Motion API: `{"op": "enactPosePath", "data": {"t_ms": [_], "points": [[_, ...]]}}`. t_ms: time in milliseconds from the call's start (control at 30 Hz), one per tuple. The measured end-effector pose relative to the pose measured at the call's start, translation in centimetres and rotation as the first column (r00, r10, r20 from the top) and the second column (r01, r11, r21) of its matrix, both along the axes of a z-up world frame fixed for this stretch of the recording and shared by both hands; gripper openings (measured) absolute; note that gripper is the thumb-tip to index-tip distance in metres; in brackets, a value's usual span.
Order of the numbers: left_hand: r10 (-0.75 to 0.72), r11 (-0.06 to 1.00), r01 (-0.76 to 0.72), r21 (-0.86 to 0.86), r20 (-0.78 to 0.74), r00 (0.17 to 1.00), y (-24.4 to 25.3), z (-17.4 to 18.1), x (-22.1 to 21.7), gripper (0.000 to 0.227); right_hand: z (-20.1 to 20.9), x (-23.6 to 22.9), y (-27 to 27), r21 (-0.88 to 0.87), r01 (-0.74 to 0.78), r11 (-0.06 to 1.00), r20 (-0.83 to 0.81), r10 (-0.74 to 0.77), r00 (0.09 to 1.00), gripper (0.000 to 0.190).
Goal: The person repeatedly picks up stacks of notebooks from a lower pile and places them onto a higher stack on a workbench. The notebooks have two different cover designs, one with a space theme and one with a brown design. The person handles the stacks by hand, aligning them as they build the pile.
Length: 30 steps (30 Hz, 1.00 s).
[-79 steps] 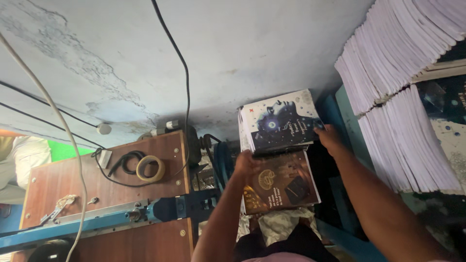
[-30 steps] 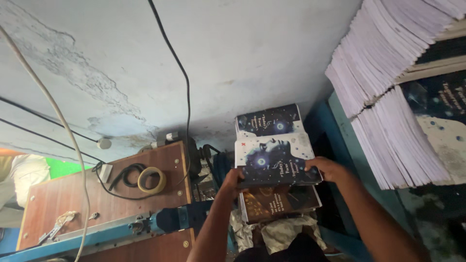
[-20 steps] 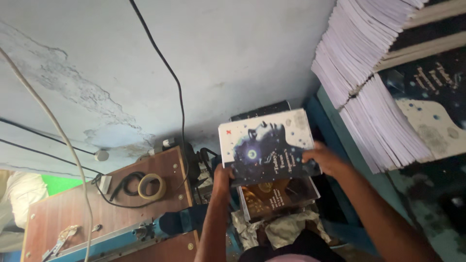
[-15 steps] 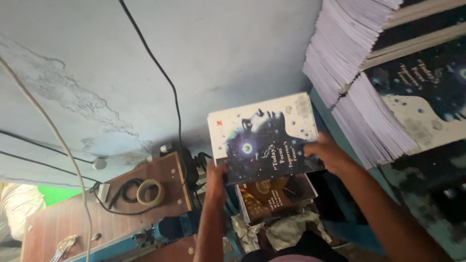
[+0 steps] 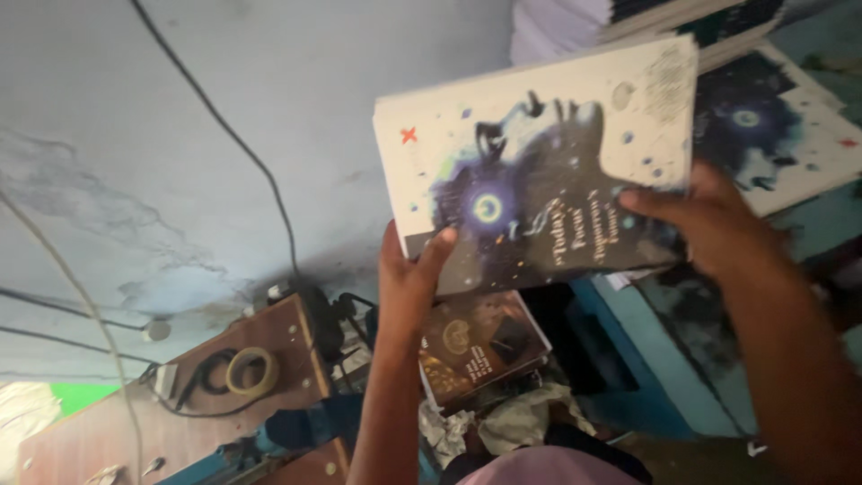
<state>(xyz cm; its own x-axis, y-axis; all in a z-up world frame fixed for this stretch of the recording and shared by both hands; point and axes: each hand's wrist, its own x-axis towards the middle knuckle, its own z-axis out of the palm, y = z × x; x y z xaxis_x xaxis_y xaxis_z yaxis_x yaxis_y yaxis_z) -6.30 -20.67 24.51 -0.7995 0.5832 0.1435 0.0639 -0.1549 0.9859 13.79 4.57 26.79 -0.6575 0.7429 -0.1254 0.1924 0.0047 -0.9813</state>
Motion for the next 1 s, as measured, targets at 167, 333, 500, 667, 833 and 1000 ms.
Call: {"op": "enactPosePath", "data": {"t_ms": [167, 333, 500, 667, 833, 1000], "points": [[-0.146, 0.983, 0.149, 0.105, -0.035, 0.989, 6.6, 0.5, 3.0, 0.051, 1.2, 5.9, 8.0, 0.301, -0.092, 0.949, -0.017, 0.102, 0.995, 0.054], [-0.122, 0.981, 0.153, 0.124, -0.226, 0.966, 14.1, 0.7, 5.9, 0.045, 1.8, 10.0, 14.9, 0.482, -0.086, 0.872, 0.003, 0.097, 0.995, 0.049], [-0.140, 0.957, 0.189, 0.219, -0.221, 0.965, 19.8, -0.2, 7.8, 0.048, 2.4, 11.8, 19.7, 0.477, -0.173, 0.862, -0.122, 0.260, 0.958, 0.048], [-0.124, 0.962, 0.179, 0.205, -0.254, 0.959, 23.0, -2.3, 8.4, 0.048, 0.9, 11.4, 22.4, 0.371, -0.031, 0.928, -0.078, 0.065, 0.995, 0.057], [-0.129, 0.976, 0.171, 0.137, -0.271, 0.954, 23.3, -3.2, 8.8, 0.059, -2.1, 11.0, 23.6, 0.329, 0.076, 0.941, 0.000, -0.081, 0.997, 0.069], [-0.175, 0.952, 0.220, 0.213, -0.212, 0.962, 23.6, -1.9, 9.1, 0.084, -2.9, 11.5, 25.6, 0.252, -0.064, 0.966, -0.313, 0.143, 0.939, 0.087]]}}
